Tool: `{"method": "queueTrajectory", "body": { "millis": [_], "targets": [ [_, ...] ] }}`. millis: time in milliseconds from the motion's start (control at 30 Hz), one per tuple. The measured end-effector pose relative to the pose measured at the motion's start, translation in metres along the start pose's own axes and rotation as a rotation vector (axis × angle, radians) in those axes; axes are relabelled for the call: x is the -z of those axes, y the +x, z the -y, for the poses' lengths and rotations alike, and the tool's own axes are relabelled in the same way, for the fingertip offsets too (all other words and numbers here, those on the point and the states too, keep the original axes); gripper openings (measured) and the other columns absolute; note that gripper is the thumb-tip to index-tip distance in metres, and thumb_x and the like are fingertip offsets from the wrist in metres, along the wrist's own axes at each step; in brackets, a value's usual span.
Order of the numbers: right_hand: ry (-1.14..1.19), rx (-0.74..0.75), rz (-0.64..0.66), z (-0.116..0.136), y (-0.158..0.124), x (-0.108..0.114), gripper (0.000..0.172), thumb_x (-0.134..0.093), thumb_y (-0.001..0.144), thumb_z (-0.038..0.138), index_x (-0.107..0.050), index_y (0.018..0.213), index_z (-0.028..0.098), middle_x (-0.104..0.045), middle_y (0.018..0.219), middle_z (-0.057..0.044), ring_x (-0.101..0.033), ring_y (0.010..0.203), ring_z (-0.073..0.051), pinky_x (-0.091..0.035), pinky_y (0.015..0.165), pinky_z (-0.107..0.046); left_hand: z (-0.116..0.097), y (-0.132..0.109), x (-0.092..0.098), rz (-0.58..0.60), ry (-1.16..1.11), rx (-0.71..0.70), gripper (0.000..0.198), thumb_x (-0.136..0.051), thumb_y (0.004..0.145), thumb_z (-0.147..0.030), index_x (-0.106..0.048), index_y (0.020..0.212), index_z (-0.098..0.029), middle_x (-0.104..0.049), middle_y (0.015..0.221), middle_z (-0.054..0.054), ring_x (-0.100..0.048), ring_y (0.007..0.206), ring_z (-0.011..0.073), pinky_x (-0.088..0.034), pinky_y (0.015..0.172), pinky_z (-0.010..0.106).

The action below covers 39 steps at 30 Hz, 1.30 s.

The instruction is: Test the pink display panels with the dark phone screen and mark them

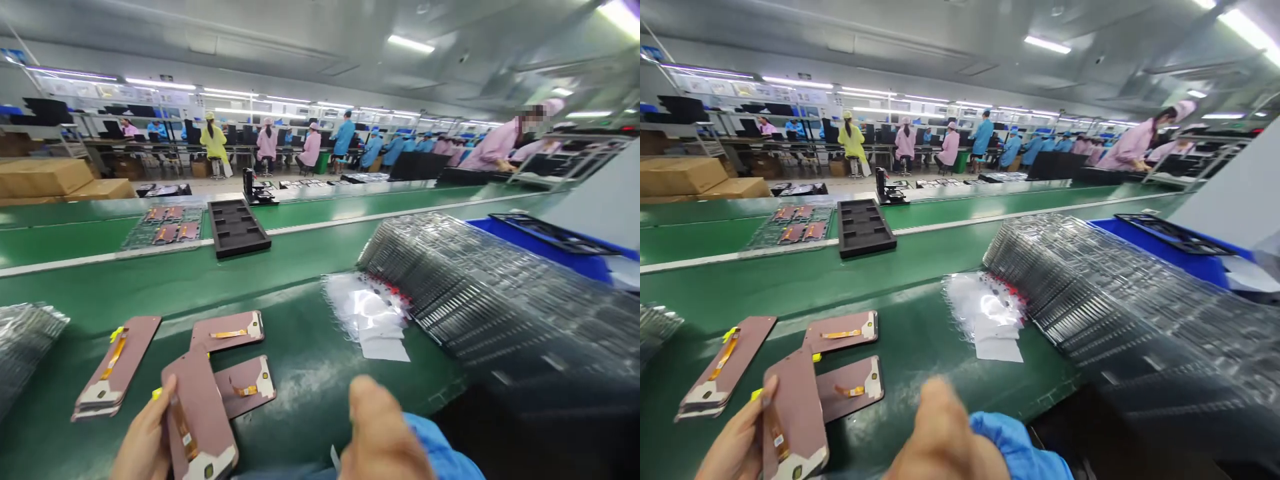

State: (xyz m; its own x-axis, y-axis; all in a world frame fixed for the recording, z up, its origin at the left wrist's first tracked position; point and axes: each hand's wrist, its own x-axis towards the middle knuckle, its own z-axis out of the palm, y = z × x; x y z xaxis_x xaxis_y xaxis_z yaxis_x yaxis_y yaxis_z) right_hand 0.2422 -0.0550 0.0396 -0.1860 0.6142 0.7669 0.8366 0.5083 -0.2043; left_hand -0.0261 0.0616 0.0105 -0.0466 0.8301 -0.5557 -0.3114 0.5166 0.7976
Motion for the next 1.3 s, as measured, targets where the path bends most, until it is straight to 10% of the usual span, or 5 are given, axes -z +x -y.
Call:
{"method": "queueTrajectory", "body": {
  "millis": [133,467,733,1033,1300],
  "targets": [
    [-0.048,-0.437,-0.369,-0.070,0.021,0.013,0.013,-0.048,0.095,0.027,-0.054,0.083,0.025,-0.057,0.073,-0.001,-0.056,0.069,-0.019,-0.047,0.065,-0.033,-0.011,-0.001,0.013,-0.015,-0.044,-0.108,0.032,-0.055,0.090,-0.016,-0.064,0.118,-0.028,-0.076,0.095,0.000,-0.072,0.073,0.0185,-0.061,0.063,0.027],
    [-0.469,-0.923,-0.149,-0.250,-0.029,0.004,0.022,-0.052,0.082,0.032,-0.063,0.072,0.016,-0.058,0.072,-0.011,-0.051,0.074,-0.025,-0.041,0.069,-0.039,-0.019,-0.015,0.029,-0.038,-0.077,-0.109,0.050,-0.061,0.077,-0.006,-0.064,0.120,-0.030,-0.076,0.100,-0.003,-0.073,0.078,0.0222,-0.063,0.054,0.027],
    [-0.468,-0.704,-0.101,-0.203,-0.008,-0.027,0.030,-0.053,0.086,0.033,-0.062,0.102,0.009,-0.052,0.114,-0.025,-0.046,0.110,-0.039,-0.037,0.088,-0.055,-0.014,-0.041,0.009,-0.022,-0.185,-0.090,0.052,-0.061,0.073,0.001,-0.061,0.122,-0.017,-0.073,0.107,0.007,-0.072,0.087,0.0249,-0.064,0.065,0.032],
    [0.383,-0.030,0.551,-0.011,0.034,-0.094,0.046,-0.079,0.066,0.053,-0.049,0.081,0.021,-0.061,0.118,-0.017,-0.058,0.113,-0.030,-0.053,0.082,-0.038,0.027,-0.052,-0.018,0.268,-0.336,-0.053,0.059,-0.068,0.079,-0.014,-0.050,0.134,-0.021,-0.068,0.118,0.010,-0.066,0.106,0.0271,-0.058,0.086,0.038],
    [0.444,0.031,0.572,-0.019,0.027,-0.127,0.036,-0.060,0.068,0.010,-0.049,0.102,0.018,-0.053,0.127,-0.018,-0.058,0.109,-0.027,-0.051,0.088,-0.041,-0.015,-0.058,0.043,-0.002,-0.012,-0.347,0.055,-0.073,0.078,-0.029,-0.051,0.128,-0.026,-0.055,0.136,0.007,-0.050,0.126,0.0270,-0.051,0.093,0.035]
  ]
}}
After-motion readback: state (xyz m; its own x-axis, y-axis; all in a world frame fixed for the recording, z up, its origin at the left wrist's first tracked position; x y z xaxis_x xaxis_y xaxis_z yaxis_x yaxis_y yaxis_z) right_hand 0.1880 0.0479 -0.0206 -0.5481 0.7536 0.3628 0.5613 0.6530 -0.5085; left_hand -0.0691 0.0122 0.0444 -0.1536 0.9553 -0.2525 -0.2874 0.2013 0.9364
